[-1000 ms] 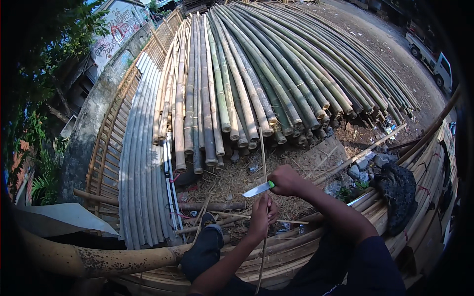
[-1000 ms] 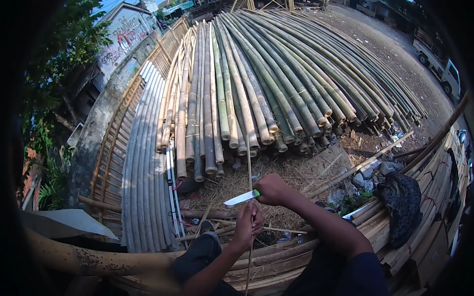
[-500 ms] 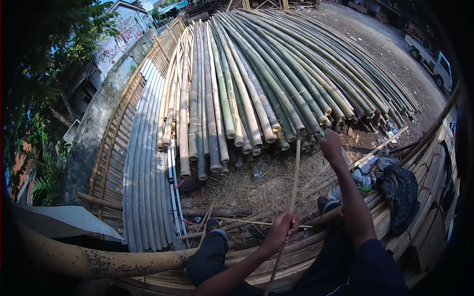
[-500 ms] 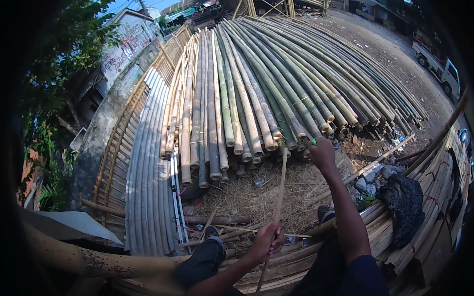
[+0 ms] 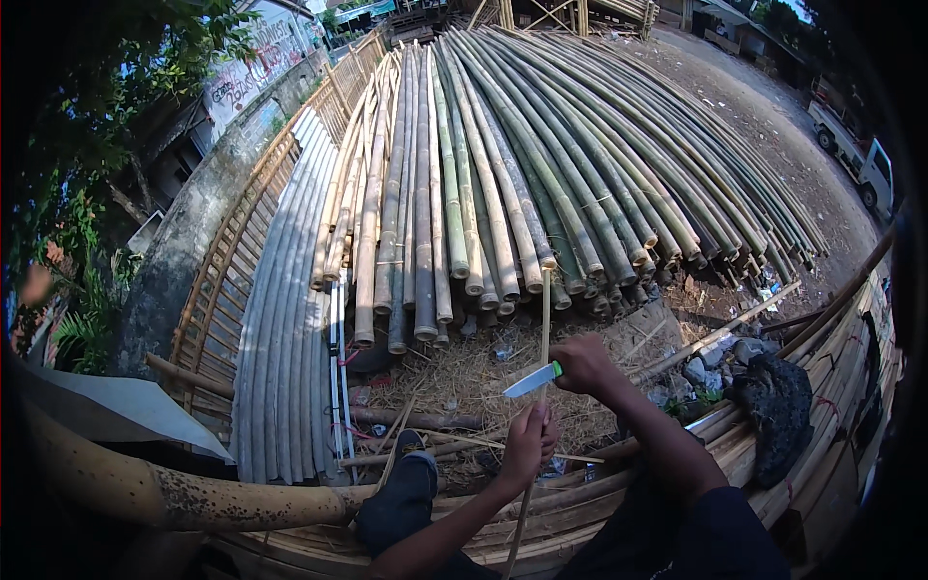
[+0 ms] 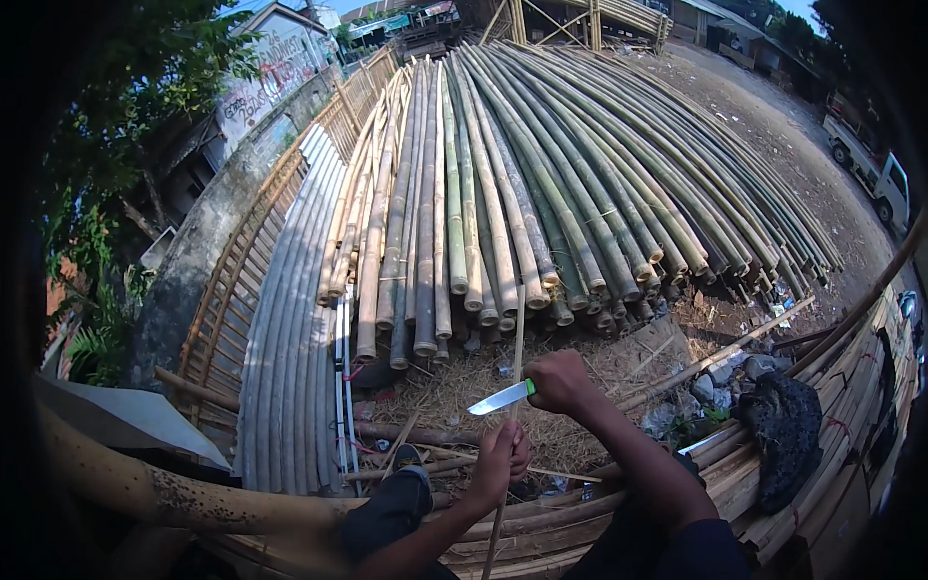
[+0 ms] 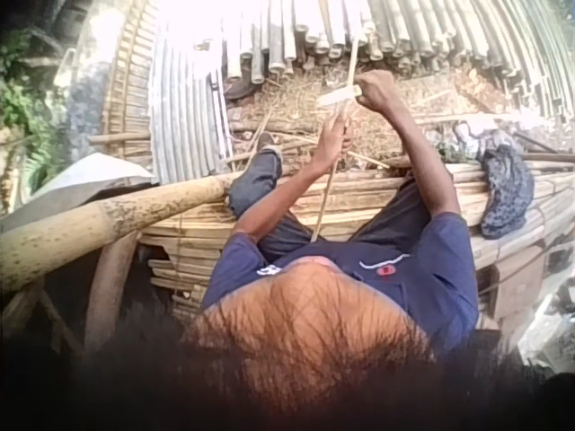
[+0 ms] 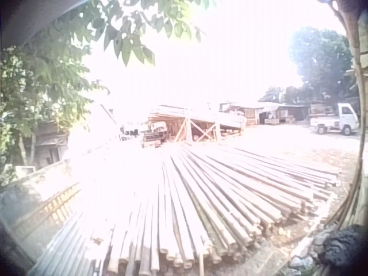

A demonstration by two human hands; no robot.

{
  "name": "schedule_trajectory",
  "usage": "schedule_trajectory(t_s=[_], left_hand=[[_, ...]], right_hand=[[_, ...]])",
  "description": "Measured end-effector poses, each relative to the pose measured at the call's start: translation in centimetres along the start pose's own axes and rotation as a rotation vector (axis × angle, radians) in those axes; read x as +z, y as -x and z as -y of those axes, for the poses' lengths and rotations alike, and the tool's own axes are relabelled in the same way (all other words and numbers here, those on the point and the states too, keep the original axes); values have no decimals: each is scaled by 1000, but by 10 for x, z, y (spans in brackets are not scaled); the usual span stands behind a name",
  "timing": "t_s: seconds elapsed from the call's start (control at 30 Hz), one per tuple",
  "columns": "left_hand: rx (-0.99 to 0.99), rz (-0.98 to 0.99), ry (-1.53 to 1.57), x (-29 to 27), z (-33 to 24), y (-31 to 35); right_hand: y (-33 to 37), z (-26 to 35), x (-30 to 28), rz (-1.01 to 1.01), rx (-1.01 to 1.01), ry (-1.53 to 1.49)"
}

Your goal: Scraping or peeling a thin strip of bamboo using a utility knife while sitting on a bamboo platform.

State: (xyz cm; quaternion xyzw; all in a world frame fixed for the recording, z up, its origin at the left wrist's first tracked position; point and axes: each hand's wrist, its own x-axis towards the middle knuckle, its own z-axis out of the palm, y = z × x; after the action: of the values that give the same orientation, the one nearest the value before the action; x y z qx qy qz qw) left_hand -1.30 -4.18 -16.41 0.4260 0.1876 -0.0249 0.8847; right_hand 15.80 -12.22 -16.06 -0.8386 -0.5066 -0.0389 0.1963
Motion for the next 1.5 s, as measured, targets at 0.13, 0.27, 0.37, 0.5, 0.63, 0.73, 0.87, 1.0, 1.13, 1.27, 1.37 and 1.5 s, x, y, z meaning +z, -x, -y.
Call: schedule_trajectory(t_s=[0.13,0.27,0.37,0.5,0.63,0.73,0.87,1.0,1.13,1.27,1.37,1.5], left_hand=[[-52,135,-43,28,21,30],[-281,329,95,29,43,30],[-236,269,215,-4,16,-3],[-119,225,214,-14,-10,-16],[-43,120,71,-4,-2,-15],[18,72,12,-2,3,-11],[-10,106,60,2,1,-7],[-78,133,118,2,3,-7],[-41,115,89,1,0,-1],[-150,335,-47,38,19,27],[-309,339,189,15,17,27],[-206,321,354,-12,-2,-5]], right_hand=[[-19,-85,-12,-320,701,-135],[19,-156,-34,-596,851,-98],[25,-120,-40,-347,645,-225],[4,-52,-20,89,239,-290],[0,-18,9,-30,-37,-202],[-6,-25,-2,-35,3,-82],[-14,-56,8,-224,204,38],[-18,-66,9,-245,419,125],[-20,-77,23,-313,546,108],[39,-209,32,-435,749,24],[18,-171,-3,-420,757,-249],[-7,-108,-10,-389,685,-451]])
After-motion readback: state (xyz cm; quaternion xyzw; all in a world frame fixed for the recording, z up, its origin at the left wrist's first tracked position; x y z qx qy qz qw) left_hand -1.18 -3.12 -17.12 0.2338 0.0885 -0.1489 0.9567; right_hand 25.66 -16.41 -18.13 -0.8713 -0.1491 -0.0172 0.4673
